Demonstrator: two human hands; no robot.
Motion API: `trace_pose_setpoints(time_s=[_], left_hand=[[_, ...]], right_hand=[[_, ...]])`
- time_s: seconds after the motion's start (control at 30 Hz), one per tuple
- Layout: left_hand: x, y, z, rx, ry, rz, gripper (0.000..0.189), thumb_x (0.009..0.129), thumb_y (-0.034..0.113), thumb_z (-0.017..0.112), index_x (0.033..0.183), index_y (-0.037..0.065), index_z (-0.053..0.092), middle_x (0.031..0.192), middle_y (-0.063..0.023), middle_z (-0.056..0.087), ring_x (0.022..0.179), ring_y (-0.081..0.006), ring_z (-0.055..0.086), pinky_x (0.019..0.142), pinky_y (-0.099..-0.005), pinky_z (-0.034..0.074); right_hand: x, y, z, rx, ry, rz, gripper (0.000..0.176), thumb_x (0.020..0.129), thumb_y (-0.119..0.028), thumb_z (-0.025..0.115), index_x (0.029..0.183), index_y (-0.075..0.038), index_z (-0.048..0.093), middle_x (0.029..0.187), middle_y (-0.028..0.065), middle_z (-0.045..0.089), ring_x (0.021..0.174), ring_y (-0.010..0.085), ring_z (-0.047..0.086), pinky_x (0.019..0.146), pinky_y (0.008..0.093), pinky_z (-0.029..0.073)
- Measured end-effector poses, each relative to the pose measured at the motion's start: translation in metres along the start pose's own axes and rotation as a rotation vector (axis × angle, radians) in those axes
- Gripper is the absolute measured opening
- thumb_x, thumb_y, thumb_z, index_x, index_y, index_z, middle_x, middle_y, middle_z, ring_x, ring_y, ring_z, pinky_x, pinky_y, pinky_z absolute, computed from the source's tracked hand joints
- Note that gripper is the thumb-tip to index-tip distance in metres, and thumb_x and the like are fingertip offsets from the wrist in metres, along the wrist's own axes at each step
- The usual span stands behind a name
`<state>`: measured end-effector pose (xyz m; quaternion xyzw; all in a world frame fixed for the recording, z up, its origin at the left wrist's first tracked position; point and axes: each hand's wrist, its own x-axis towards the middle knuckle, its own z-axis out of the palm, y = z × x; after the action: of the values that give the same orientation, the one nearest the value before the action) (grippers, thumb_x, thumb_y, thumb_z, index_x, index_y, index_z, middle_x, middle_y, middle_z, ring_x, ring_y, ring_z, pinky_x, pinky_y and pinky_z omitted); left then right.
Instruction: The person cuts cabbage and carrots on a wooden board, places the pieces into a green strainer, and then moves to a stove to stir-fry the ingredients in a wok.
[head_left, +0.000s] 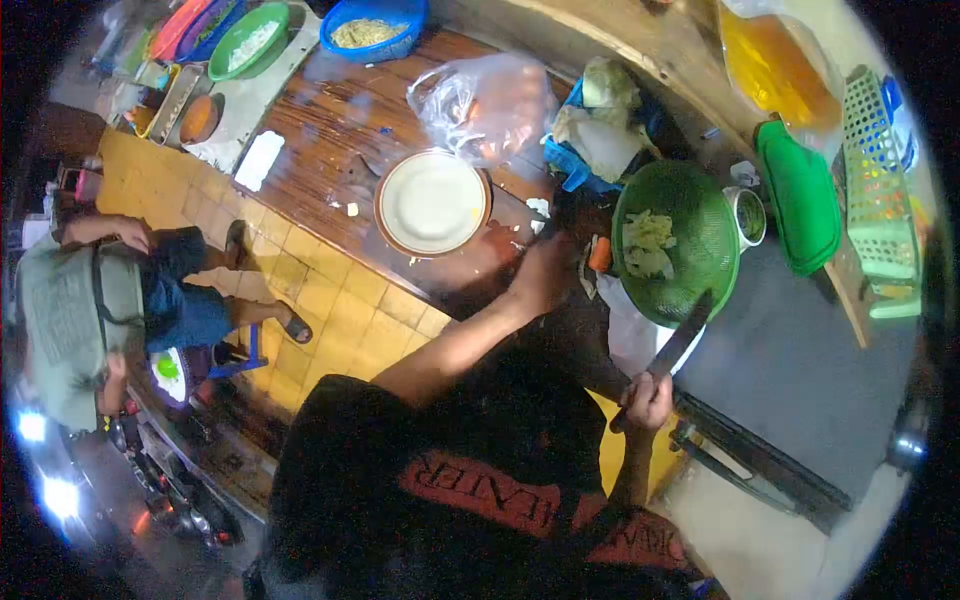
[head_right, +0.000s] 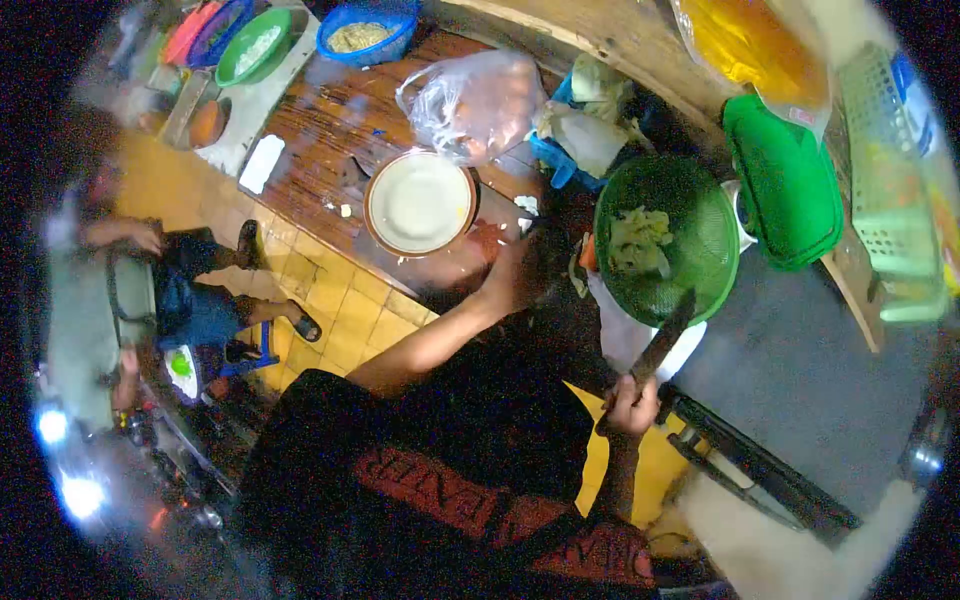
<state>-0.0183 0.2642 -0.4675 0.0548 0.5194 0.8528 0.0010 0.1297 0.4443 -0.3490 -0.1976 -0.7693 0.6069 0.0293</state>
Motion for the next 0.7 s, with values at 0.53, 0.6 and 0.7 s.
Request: trace_pose_setpoints(time_s=[0.53, 0.6, 0.7], left_hand=[[0.028, -0.117, 0.009, 0.444, -0.068, -0.349, 0.032, 0.079, 0.025, 0.052, 0.104, 0.005, 0.053, 0.080, -0.0162, 0.060, 0.074, -0.0301, 0.057, 0.064, -0.0399, 0.047], [0.028, -0.114, 0.019, 0.802, -0.045, -0.298, 0.030, 0.086, 0.034, 0.045, 0.098, 0.008, 0.055, 0.081, -0.0125, 0.060, 0.073, -0.0247, 0.056, 0.062, -0.0378, 0.046], [0.034, -0.110, 0.034, 1.483, 0.056, 0.545, 0.043, 0.074, 0.020, 0.058, 0.114, 0.005, 0.050, 0.084, -0.0204, 0.061, 0.083, -0.0351, 0.059, 0.075, -0.0448, 0.047]], right_hand=[[-0.058, 0.013, -0.002, 0.086, 0.233, 0.139, 0.020, 0.087, -0.022, 0.051, 0.083, -0.003, 0.046, 0.055, 0.0037, 0.046, 0.044, 0.0126, 0.048, 0.041, 0.0250, 0.037], [-0.061, 0.023, -0.001, -0.002, 0.264, 0.140, 0.018, 0.087, -0.020, 0.051, 0.084, -0.003, 0.046, 0.054, 0.0041, 0.047, 0.041, 0.0128, 0.046, 0.040, 0.0259, 0.038], [-0.063, 0.034, 0.000, -0.288, 0.171, 0.059, 0.020, 0.086, -0.022, 0.052, 0.083, -0.002, 0.048, 0.056, 0.0035, 0.048, 0.046, 0.0116, 0.049, 0.044, 0.0260, 0.039]])
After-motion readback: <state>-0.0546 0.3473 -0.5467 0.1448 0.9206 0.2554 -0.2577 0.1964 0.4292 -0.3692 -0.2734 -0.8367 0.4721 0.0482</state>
